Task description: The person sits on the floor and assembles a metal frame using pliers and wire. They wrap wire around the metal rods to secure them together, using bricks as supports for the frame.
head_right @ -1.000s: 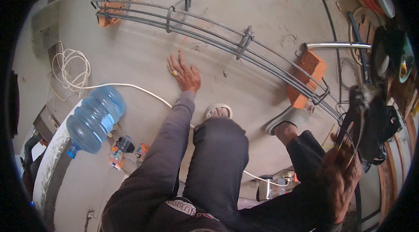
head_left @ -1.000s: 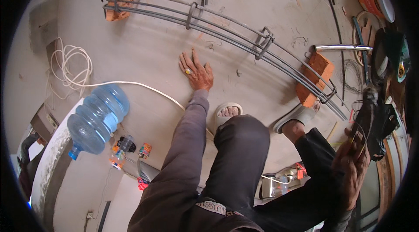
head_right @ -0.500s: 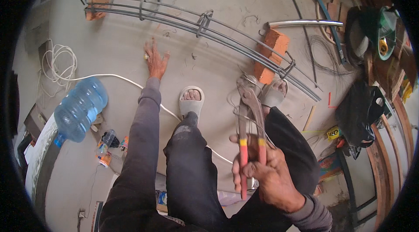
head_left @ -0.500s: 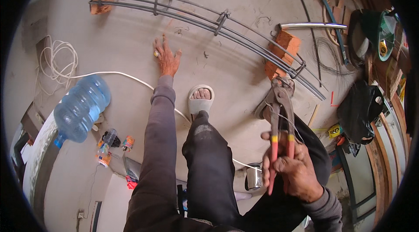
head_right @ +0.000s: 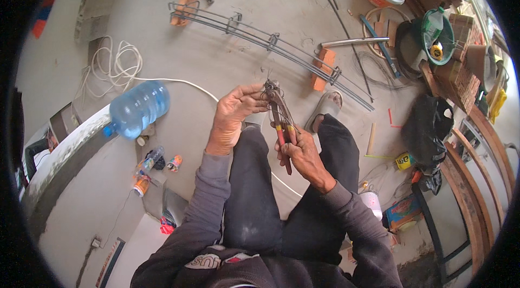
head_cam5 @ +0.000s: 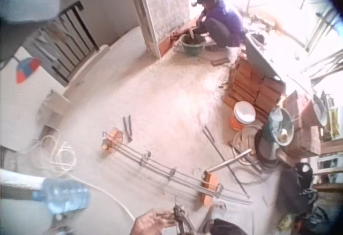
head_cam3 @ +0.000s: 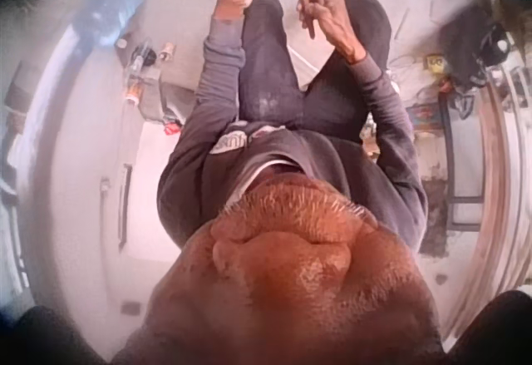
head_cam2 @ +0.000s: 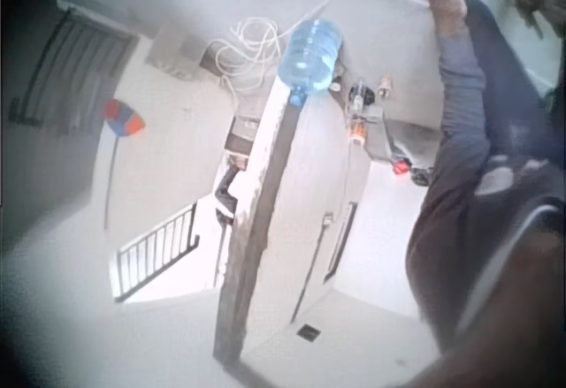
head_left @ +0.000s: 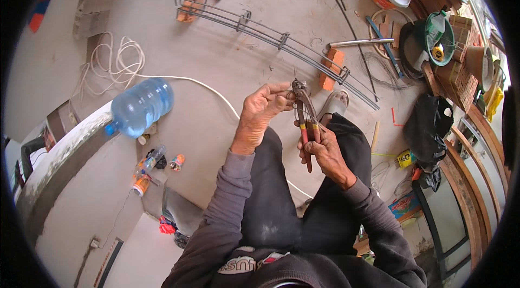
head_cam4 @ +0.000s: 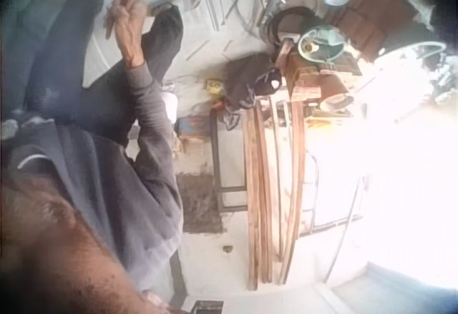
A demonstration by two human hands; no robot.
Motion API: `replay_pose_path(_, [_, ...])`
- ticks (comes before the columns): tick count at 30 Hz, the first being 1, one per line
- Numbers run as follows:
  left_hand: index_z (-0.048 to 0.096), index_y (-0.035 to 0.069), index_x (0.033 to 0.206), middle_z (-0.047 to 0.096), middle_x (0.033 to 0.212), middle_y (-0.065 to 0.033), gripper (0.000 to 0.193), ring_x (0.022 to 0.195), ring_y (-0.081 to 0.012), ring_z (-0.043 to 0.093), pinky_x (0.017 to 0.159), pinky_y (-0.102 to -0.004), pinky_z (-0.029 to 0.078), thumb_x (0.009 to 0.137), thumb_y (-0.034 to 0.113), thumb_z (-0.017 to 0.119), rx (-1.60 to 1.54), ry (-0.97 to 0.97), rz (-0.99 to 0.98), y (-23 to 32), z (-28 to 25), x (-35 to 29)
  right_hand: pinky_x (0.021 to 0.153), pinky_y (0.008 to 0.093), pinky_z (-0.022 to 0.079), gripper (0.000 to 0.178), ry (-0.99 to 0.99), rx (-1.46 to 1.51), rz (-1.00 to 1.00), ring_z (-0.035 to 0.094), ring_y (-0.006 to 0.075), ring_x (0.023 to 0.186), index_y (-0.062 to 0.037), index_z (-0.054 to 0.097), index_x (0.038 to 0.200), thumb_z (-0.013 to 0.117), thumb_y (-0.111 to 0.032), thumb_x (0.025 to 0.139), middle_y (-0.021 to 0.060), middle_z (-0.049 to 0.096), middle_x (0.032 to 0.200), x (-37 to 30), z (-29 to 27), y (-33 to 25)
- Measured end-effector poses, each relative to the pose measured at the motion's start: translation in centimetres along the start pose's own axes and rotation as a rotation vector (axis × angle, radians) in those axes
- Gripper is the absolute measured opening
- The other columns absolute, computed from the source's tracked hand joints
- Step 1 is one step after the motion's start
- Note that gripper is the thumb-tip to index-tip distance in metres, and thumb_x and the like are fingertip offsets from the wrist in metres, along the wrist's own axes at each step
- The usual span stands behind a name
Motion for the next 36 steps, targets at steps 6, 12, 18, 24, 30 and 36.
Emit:
replay_pose_path(6, [0.062, -0.003, 0.095, 0.068, 0.088, -0.0087, 0.017, 0.075, -0.0134, 0.067, 0.072, -0.0285, 0.058, 0.088, 0.009, 0.072, 0.187, 0.23, 0.04, 4.2, 5.0, -7.0, 0.051, 0.0275, 0.049, 0.031, 0.025, -0.398, -0.092, 0.056, 0.0118, 0.061, -0.0001, 0.054, 0.109, 0.043, 0.002, 0.08, 0.0041, 0.057, 0.077, -8.1, 3.2, -4.6])
replay_pose_path(12, [0.06, 0.001, 0.091, 0.069, 0.087, -0.0085, 0.013, 0.073, -0.0135, 0.066, 0.07, -0.028, 0.057, 0.09, 0.009, 0.07, 0.063, 0.159, 0.182, 6.7, 8.8, -11.2, 0.059, 0.0296, 0.055, 0.04, -0.238, -0.179, -0.11, 0.063, 0.0161, 0.067, 0.0018, 0.048, 0.118, 0.044, 0.001, 0.078, 0.0097, 0.063, 0.086, -14.4, 4.0, -8.2])
replay_pose_path(18, [0.056, 0.002, 0.089, 0.067, 0.087, -0.0076, 0.015, 0.074, -0.0127, 0.066, 0.071, -0.0288, 0.057, 0.093, 0.012, 0.066, 0.197, 0.153, 0.294, 9.1, 10.0, -13.4, 0.06, 0.0306, 0.057, 0.059, -0.388, 0.031, -0.062, 0.066, 0.019, 0.071, 0.0013, 0.036, 0.136, 0.045, 0.001, 0.077, 0.0142, 0.066, 0.094, -18.0, 5.7, -10.2])
replay_pose_path(24, [0.053, 0.004, 0.093, 0.066, 0.089, -0.0072, 0.014, 0.078, -0.0127, 0.065, 0.075, -0.0299, 0.057, 0.094, 0.012, 0.064, -0.071, 0.122, 0.322, 11.7, 12.8, -15.1, 0.053, 0.0289, 0.05, 0.045, -0.062, -0.621, -0.371, 0.062, 0.0154, 0.066, 0.0025, 0.046, 0.128, 0.044, 0.001, 0.083, 0.0091, 0.067, 0.086, -18.5, 7.1, -11.8])
replay_pose_path(30, [0.052, 0.001, 0.09, 0.063, 0.084, -0.0062, 0.012, 0.078, -0.0147, 0.066, 0.07, -0.0304, 0.056, 0.097, 0.008, 0.058, 0.308, 0.184, 0.597, 14.5, 12.3, -15.9, 0.071, 0.0327, 0.057, 0.049, -0.382, -0.078, -0.137, 0.068, 0.0207, 0.081, 0.0061, 0.051, 0.12, 0.049, -0.001, 0.072, 0.0131, 0.067, 0.092, -20.3, 9.1, -13.9])
replay_pose_path(36, [0.053, 0.0, 0.09, 0.064, 0.082, -0.0077, 0.009, 0.071, -0.0126, 0.064, 0.066, -0.0286, 0.055, 0.097, 0.005, 0.056, 0.487, 0.314, 0.767, 16.1, 12.3, -16.1, 0.073, 0.0344, 0.057, 0.058, -0.157, -0.555, -0.357, 0.068, 0.0225, 0.082, 0.0052, 0.042, 0.135, 0.045, 0.006, 0.077, 0.0166, 0.066, 0.103, -20.1, 10.1, -15.1])
Point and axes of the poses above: each hand's wrist, its own x-axis towards the middle knuckle, its own z-axis out of the palm, y = z × x, the point moved 2 cm from there along x, towards the middle knuckle
